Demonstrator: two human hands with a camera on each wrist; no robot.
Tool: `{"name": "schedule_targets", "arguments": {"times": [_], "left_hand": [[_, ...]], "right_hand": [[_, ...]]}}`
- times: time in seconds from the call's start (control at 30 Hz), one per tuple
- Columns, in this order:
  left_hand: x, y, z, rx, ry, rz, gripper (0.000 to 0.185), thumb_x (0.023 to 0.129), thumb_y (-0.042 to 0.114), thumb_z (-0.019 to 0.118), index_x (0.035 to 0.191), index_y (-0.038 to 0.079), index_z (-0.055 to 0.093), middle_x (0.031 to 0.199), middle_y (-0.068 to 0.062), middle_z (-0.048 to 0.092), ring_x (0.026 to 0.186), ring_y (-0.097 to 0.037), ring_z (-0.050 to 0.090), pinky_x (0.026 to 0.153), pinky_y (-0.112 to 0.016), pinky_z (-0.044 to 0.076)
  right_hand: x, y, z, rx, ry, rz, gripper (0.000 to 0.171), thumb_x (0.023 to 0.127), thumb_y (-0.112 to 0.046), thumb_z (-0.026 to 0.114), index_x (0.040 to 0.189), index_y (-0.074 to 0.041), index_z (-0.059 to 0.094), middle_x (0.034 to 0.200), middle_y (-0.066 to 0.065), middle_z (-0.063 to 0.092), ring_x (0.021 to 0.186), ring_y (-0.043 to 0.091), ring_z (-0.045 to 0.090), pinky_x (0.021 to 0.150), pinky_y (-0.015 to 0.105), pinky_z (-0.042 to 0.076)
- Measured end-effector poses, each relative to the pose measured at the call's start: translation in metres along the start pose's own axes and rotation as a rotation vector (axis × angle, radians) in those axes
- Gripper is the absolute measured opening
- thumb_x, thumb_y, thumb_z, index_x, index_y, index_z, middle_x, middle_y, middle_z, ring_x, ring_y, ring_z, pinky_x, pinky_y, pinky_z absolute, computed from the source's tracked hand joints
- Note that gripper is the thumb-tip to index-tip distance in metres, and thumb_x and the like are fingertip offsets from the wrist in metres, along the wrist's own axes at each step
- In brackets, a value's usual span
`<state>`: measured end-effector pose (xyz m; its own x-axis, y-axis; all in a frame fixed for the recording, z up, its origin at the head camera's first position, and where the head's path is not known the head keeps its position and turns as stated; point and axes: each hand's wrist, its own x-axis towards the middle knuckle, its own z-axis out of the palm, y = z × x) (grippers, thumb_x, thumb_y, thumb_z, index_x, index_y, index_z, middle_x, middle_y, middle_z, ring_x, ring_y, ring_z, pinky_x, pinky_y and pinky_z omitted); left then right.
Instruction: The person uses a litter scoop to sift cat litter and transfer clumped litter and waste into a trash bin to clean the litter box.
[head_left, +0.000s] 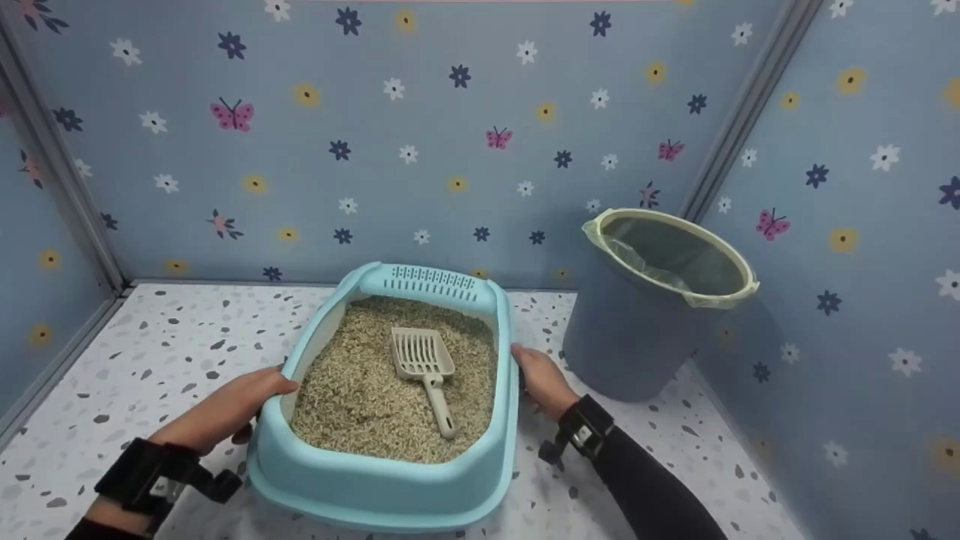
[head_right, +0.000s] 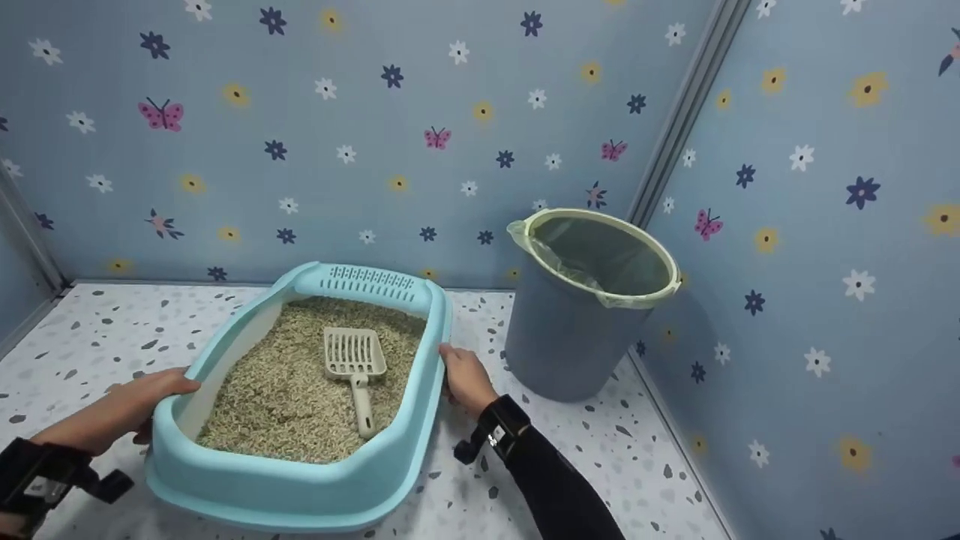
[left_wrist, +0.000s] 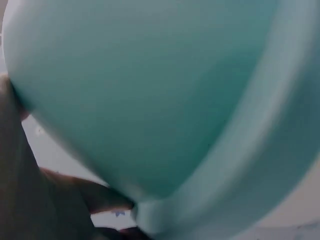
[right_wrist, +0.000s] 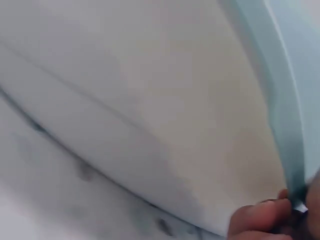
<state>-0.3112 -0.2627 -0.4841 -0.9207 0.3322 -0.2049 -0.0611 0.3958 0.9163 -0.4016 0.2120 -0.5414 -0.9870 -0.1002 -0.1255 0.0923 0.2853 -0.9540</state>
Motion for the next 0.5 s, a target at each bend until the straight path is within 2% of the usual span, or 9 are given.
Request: {"name": "schedule_targets", "arguments": {"times": [0.1,0.17,0.23,0.3,0.4,0.43,0.5], "left_hand": [[-0.007,-0.008,-0.007,-0.031,-0.017,-0.009,0.069,0.119,0.048,0.04,0.165,-0.003,0.04,0.102,-0.011,0.066,0.083,-0.02,0.059,0.058,-0.029,0.044],[-0.019,-0.011,-0.003,-0.036,0.017,-0.034,0.071,0.12,0.056,0.035,0.161,0.0,0.044,0.106,-0.011,0.067,0.091,-0.023,0.061,0.06,-0.032,0.048],[-0.034,-0.01,0.004,-0.021,0.046,-0.049,0.075,0.119,0.06,0.029,0.166,0.002,0.039,0.111,-0.014,0.065,0.092,-0.026,0.058,0.06,-0.033,0.048],[-0.048,-0.006,0.018,0.025,0.104,-0.058,0.079,0.119,0.06,0.031,0.17,0.0,0.033,0.12,-0.018,0.064,0.081,-0.026,0.054,0.057,-0.033,0.048],[-0.06,-0.001,0.04,0.05,0.174,-0.063,0.087,0.118,0.059,0.041,0.175,-0.002,0.018,0.123,-0.021,0.065,0.068,-0.024,0.052,0.053,-0.033,0.049],[-0.061,0.001,0.046,0.058,0.203,-0.058,0.09,0.117,0.058,0.046,0.175,-0.004,0.017,0.127,-0.024,0.067,0.068,-0.023,0.055,0.054,-0.035,0.051],[-0.063,0.003,0.054,0.059,0.242,-0.047,0.092,0.116,0.059,0.05,0.174,-0.006,0.021,0.134,-0.028,0.067,0.082,-0.028,0.068,0.069,-0.041,0.061]], "right_hand": [[-0.001,0.0,0.003,-0.008,-0.006,0.007,0.046,0.119,-0.045,0.045,0.098,-0.01,0.067,0.073,-0.001,0.051,0.062,0.016,0.049,0.054,0.031,0.04],[0.003,-0.001,0.002,0.001,-0.013,0.014,0.045,0.119,-0.044,0.047,0.093,-0.012,0.066,0.07,-0.002,0.05,0.058,0.015,0.047,0.052,0.029,0.038],[0.01,-0.002,0.001,0.01,-0.002,0.021,0.044,0.118,-0.044,0.049,0.092,-0.013,0.066,0.07,-0.002,0.05,0.058,0.015,0.047,0.052,0.029,0.039],[0.02,-0.004,-0.001,0.009,0.03,0.014,0.043,0.118,-0.043,0.049,0.093,-0.012,0.067,0.074,-0.001,0.054,0.063,0.015,0.053,0.056,0.028,0.045],[0.035,-0.006,-0.002,0.042,0.085,0.009,0.042,0.118,-0.039,0.048,0.1,-0.009,0.071,0.084,0.003,0.061,0.076,0.018,0.061,0.067,0.032,0.054],[0.037,-0.006,-0.001,0.057,0.099,0.006,0.042,0.118,-0.039,0.048,0.104,-0.007,0.072,0.087,0.004,0.063,0.08,0.018,0.063,0.072,0.033,0.057],[0.04,-0.005,0.0,0.1,0.106,-0.006,0.042,0.119,-0.037,0.047,0.108,-0.004,0.073,0.091,0.006,0.065,0.084,0.02,0.066,0.077,0.036,0.059]]}}
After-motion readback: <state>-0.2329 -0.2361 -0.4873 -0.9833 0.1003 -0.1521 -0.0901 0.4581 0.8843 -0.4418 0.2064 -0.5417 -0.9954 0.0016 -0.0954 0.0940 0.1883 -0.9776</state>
